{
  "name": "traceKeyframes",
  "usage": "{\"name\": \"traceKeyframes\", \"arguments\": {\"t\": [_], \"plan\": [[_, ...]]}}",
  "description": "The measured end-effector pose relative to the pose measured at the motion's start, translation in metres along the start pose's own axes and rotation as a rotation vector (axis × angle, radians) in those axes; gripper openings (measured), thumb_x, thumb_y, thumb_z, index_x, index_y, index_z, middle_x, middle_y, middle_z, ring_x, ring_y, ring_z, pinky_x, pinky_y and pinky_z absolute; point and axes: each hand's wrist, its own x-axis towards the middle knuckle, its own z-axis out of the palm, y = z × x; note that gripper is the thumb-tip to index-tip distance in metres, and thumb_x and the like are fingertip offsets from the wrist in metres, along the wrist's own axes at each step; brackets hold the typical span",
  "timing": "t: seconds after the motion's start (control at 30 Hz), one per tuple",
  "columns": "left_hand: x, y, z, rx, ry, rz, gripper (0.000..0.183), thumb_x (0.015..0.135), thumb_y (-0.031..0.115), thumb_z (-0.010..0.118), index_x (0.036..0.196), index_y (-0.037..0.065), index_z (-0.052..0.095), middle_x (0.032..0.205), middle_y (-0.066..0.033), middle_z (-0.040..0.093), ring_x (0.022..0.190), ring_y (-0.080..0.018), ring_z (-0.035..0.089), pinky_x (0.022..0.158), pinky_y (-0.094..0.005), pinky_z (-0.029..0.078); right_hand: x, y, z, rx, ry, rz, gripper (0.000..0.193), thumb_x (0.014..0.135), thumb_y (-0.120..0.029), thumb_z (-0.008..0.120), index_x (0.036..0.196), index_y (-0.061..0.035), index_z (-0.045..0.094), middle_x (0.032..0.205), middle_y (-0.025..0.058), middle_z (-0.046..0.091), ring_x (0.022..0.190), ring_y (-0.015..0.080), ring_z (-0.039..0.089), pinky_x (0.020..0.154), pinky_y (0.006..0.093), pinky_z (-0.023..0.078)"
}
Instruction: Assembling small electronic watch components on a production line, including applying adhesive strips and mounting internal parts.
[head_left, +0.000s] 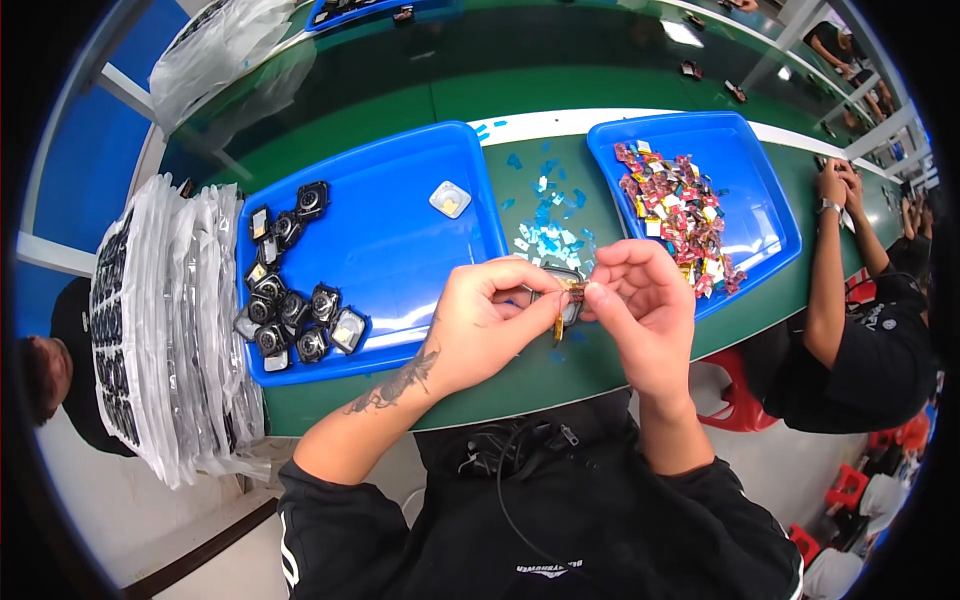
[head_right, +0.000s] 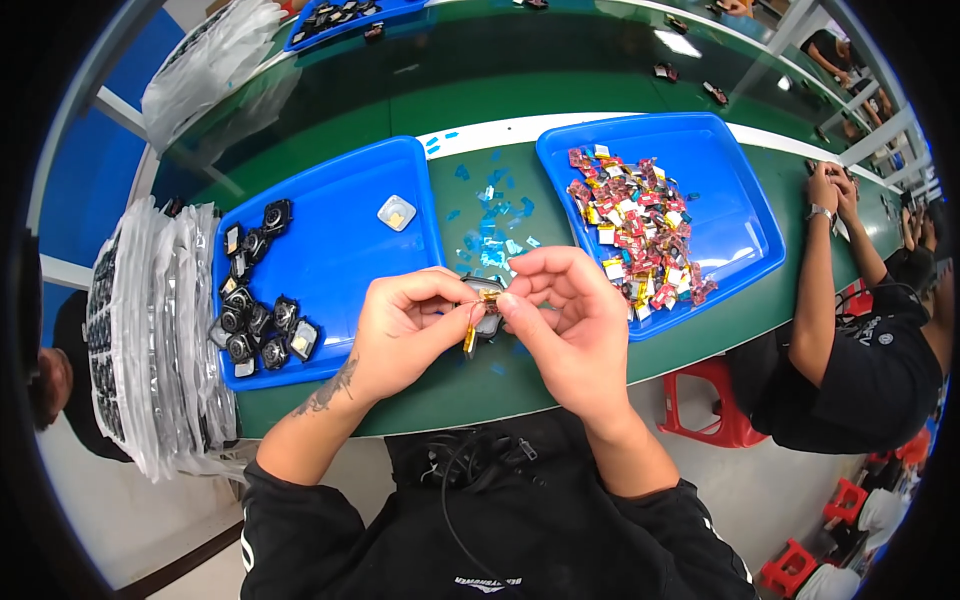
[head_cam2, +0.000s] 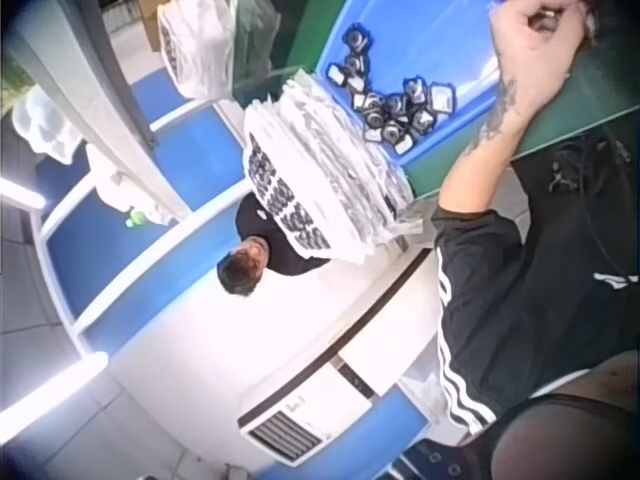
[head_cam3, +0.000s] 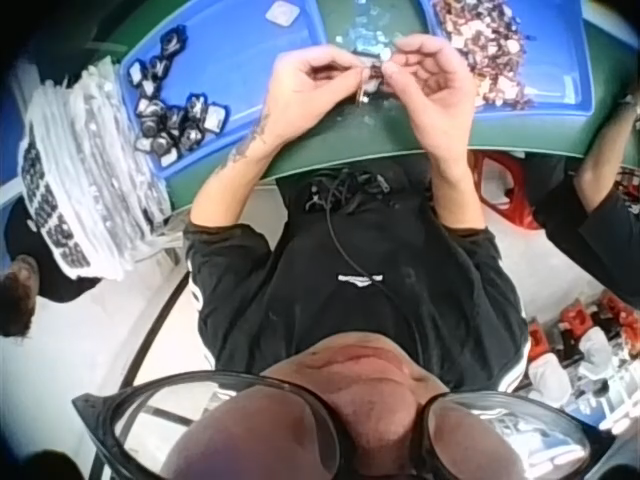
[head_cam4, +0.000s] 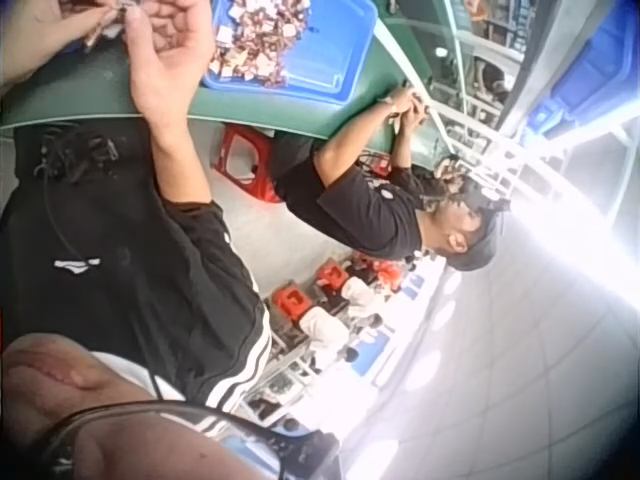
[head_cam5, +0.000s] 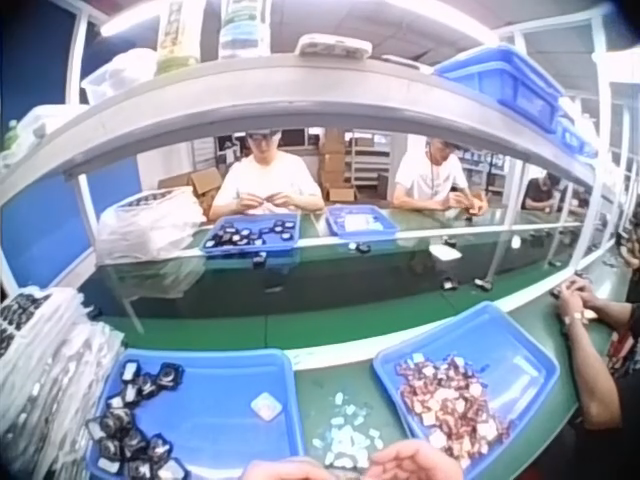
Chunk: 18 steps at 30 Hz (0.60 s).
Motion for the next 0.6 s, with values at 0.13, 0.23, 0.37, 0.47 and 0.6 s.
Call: {"name": "traceKeyframes", "arguments": {"t": [0.13,0.23,0.37,0.47,0.6], "plan": [[-0.001,0.008,0.002,0.28,0.009,0.125,0.01,0.087,-0.004,0.064,0.096,-0.008,0.066,0.096,-0.009,0.063,0.085,-0.0111,0.063,0.075,-0.0222,0.055,-0.002,0.002,-0.001,-0.116,0.026,-0.065,0.031,0.084,0.007,0.066,0.111,0.0026,0.054,0.092,0.0059,0.062,0.082,0.0081,0.061,0.069,0.0196,0.051],[-0.001,0.004,0.004,0.162,0.05,0.088,0.012,0.086,0.0,0.067,0.096,-0.007,0.068,0.095,-0.0077,0.064,0.084,-0.0121,0.067,0.071,-0.022,0.056,-0.003,-0.002,0.002,-0.181,0.019,-0.107,0.032,0.083,0.007,0.067,0.111,0.0022,0.055,0.091,0.0056,0.062,0.081,0.0075,0.06,0.068,0.0191,0.05],[-0.002,0.002,0.009,0.067,0.041,0.095,0.019,0.086,-0.002,0.065,0.105,-0.006,0.067,0.102,-0.0097,0.063,0.091,-0.0146,0.066,0.078,-0.0236,0.057,-0.004,0.004,0.002,-0.258,0.046,-0.156,0.035,0.081,0.007,0.069,0.112,0.0012,0.054,0.088,0.0049,0.062,0.078,0.0067,0.06,0.066,0.019,0.049],[-0.002,0.001,0.013,0.06,0.086,0.189,0.027,0.087,-0.004,0.063,0.113,-0.004,0.065,0.111,-0.0115,0.06,0.1,-0.0169,0.065,0.085,-0.0256,0.056,-0.007,0.003,0.004,-0.198,0.074,-0.12,0.036,0.082,0.007,0.069,0.113,0.0005,0.054,0.088,0.0041,0.062,0.075,0.0064,0.06,0.065,0.0191,0.048],[-0.004,0.001,0.014,0.005,0.086,0.146,0.031,0.086,-0.011,0.062,0.117,-0.006,0.063,0.114,-0.0119,0.058,0.104,-0.0185,0.062,0.09,-0.028,0.054,-0.009,0.013,0.008,-0.285,0.147,-0.219,0.037,0.082,0.007,0.068,0.114,0.0002,0.053,0.086,0.0035,0.061,0.073,0.0058,0.058,0.064,0.0188,0.048]]}}
